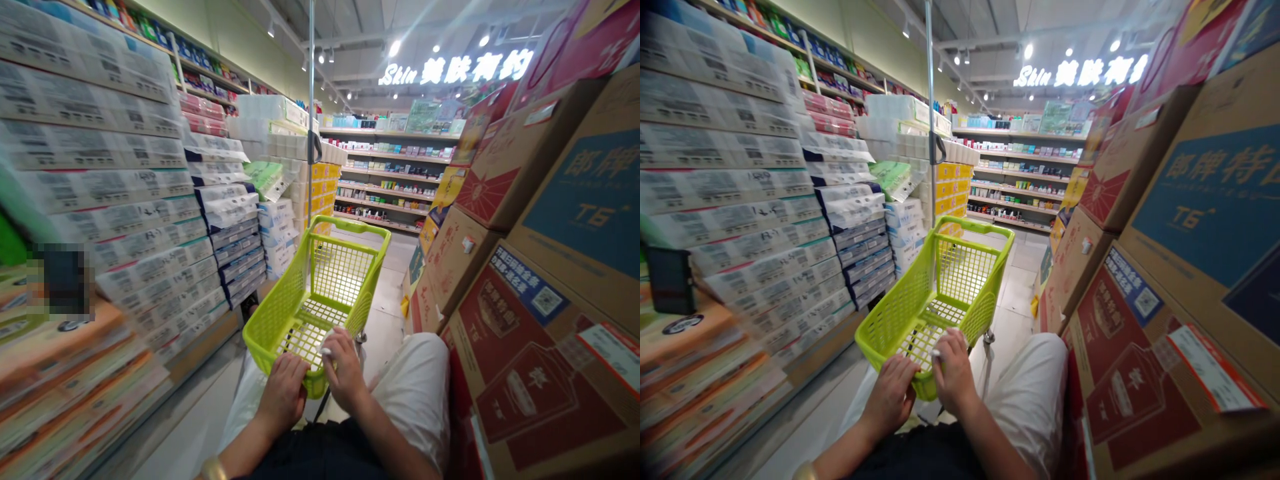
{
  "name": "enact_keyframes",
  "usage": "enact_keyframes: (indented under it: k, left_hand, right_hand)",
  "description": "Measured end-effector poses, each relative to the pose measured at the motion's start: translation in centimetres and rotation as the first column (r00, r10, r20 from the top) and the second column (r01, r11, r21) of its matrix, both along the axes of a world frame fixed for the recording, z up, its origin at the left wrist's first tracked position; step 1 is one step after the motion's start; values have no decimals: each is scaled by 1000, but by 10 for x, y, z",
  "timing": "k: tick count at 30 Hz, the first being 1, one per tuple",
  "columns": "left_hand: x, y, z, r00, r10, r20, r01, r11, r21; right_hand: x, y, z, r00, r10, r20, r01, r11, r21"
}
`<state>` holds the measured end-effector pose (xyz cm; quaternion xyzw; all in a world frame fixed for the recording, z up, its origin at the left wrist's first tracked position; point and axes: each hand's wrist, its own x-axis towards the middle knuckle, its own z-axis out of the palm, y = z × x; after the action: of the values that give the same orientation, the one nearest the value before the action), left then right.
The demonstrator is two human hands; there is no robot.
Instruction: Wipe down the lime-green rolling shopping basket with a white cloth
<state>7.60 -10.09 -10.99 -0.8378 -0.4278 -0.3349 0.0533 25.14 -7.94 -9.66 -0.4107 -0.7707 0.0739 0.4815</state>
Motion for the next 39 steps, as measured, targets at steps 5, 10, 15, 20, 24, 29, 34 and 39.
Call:
enact_keyframes:
  k: [5, 10, 15, 20, 24, 29, 34, 39]
  left_hand:
    - [-4, -3, 2, 1000, -13, -8, 13, 1000, 0]
    - [0, -1, 0, 1000, -5, 2, 5, 1000, 0]
    - [1, 1, 0, 1000, -17, 14, 17, 999, 33]
    - [-4, -1, 0, 1000, -25, 2, 25, 999, 37]
    - [-4, -1, 1, 1000, -18, 2, 18, 999, 35]
    - [0, 0, 0, 1000, -14, 2, 14, 999, 30]
    - [-2, -2, 0, 1000, -11, 3, 11, 998, 59]
    - [-5, -4, 1, 1000, -15, 14, 15, 999, 52]
  right_hand:
    - [2, -8, 1, 991, 83, 104, -85, 996, 18]
    - [27, 38, 16, 998, -60, 1, 60, 998, 3]
    - [7, 11, 11, 997, -83, 1, 83, 996, -13]
    - [-8, -20, 1, 992, 64, 105, -65, 998, 4]
    - [17, 21, 11, 999, 37, 36, -37, 999, 7]
    - [35, 56, 19, 984, -102, -145, 100, 995, -19]
    - [5, 2, 2, 995, -55, -87, 57, 998, 16]
    - [3, -14, 1, 993, 90, 82, -92, 996, 10]
